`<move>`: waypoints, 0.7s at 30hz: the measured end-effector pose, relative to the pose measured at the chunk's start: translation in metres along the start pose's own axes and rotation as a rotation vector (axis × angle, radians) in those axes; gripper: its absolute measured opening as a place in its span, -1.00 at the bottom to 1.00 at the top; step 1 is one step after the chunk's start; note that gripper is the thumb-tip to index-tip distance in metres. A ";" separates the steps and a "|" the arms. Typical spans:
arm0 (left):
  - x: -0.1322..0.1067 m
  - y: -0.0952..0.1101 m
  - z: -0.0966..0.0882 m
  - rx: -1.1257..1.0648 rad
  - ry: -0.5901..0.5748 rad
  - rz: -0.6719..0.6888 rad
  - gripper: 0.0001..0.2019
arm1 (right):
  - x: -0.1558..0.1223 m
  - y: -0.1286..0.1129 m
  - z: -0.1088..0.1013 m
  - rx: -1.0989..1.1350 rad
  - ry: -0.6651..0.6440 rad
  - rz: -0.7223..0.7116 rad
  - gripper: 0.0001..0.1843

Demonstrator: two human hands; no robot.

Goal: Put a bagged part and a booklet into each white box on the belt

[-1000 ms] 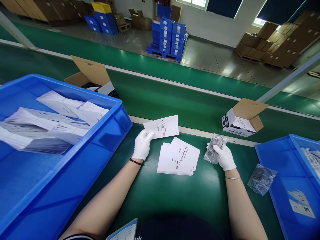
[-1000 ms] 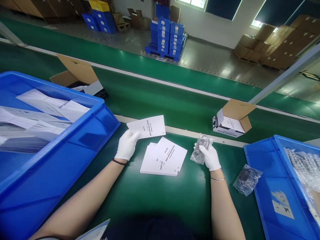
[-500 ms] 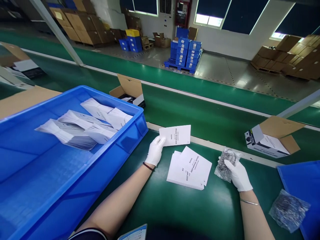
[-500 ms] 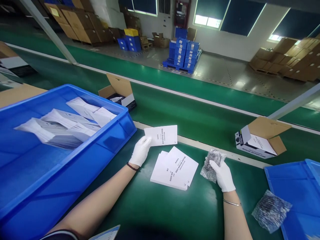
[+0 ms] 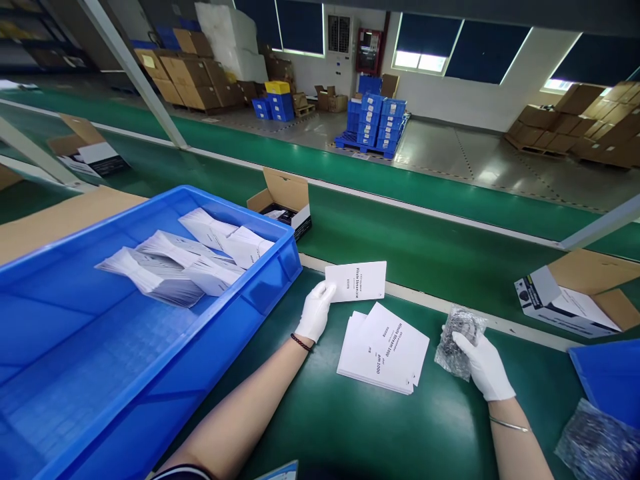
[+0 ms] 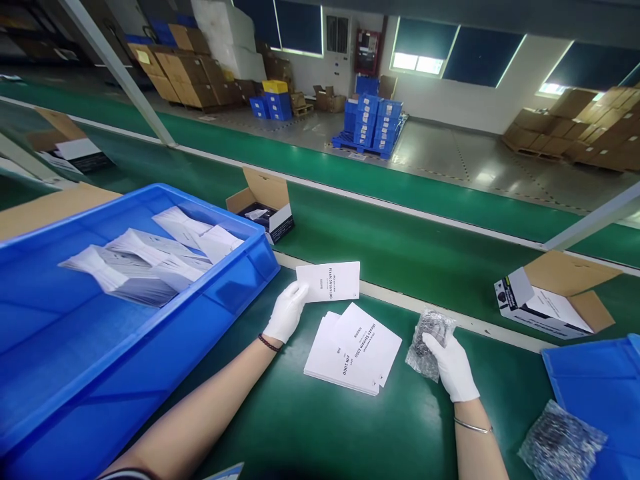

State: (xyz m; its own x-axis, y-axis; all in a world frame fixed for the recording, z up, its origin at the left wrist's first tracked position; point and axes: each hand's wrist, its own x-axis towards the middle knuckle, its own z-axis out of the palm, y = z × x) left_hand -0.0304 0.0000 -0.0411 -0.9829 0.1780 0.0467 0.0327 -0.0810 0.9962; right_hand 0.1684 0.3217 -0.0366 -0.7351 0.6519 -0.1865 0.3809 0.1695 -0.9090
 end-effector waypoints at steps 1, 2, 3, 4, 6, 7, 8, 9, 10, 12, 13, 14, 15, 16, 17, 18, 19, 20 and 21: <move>0.000 0.000 0.000 0.005 0.000 -0.002 -0.54 | 0.000 -0.001 0.000 -0.015 0.002 0.003 -0.33; 0.000 0.000 0.000 0.012 -0.002 -0.006 -0.54 | -0.001 -0.002 0.000 -0.038 0.003 0.001 -0.32; 0.000 0.000 0.000 0.019 -0.005 -0.010 -0.54 | -0.001 -0.004 0.000 -0.064 0.002 -0.005 -0.32; 0.000 0.001 0.000 0.024 -0.006 -0.013 -0.55 | -0.002 -0.005 0.000 -0.090 -0.002 -0.014 -0.32; -0.001 0.002 0.000 0.025 -0.006 -0.011 -0.57 | -0.002 -0.006 0.000 -0.119 -0.004 -0.024 -0.32; -0.001 0.003 0.000 0.023 -0.007 -0.009 -0.58 | -0.002 -0.007 0.000 -0.120 -0.002 -0.022 -0.31; -0.001 0.003 0.000 0.021 -0.007 -0.007 -0.59 | -0.002 -0.007 0.001 -0.114 0.000 -0.013 -0.30; -0.002 0.004 0.000 0.023 -0.007 -0.006 -0.60 | -0.002 -0.008 0.001 -0.103 0.005 -0.001 -0.30; -0.002 0.004 0.000 0.026 -0.006 -0.009 -0.60 | -0.002 -0.009 0.001 -0.092 0.009 0.009 -0.29; -0.002 0.005 0.000 0.037 -0.006 -0.017 -0.59 | -0.003 -0.010 0.002 -0.078 0.017 0.024 -0.30; -0.002 0.006 0.001 0.042 -0.006 -0.021 -0.59 | -0.003 -0.011 0.002 -0.080 0.025 0.032 -0.30; -0.002 0.006 0.001 0.043 -0.008 -0.024 -0.59 | -0.003 -0.012 0.002 -0.090 0.033 0.037 -0.30; -0.003 0.007 0.001 0.041 -0.011 -0.025 -0.59 | -0.004 -0.013 0.002 -0.105 0.039 0.038 -0.31; -0.003 0.008 0.001 0.036 -0.013 -0.026 -0.60 | -0.004 -0.014 0.002 -0.118 0.041 0.037 -0.32; -0.003 0.009 0.001 0.030 -0.016 -0.027 -0.61 | -0.005 -0.014 0.001 -0.128 0.039 0.030 -0.32; -0.004 0.011 0.001 0.022 -0.020 -0.027 -0.62 | -0.005 -0.014 0.001 -0.134 0.034 0.020 -0.33; -0.004 0.012 0.001 0.015 -0.024 -0.026 -0.63 | -0.005 -0.013 0.000 -0.136 0.032 0.010 -0.33; -0.004 0.014 0.002 0.008 -0.031 -0.022 -0.64 | -0.005 -0.012 0.000 -0.137 0.030 0.005 -0.34; -0.004 0.015 0.002 -0.004 -0.039 -0.015 -0.66 | -0.005 -0.011 0.000 -0.136 0.030 0.002 -0.34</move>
State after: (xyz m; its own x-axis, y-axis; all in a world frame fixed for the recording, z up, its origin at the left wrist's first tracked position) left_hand -0.0252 0.0000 -0.0258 -0.9755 0.2173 0.0343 0.0168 -0.0820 0.9965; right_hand 0.1679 0.3168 -0.0261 -0.7179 0.6738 -0.1750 0.4563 0.2657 -0.8492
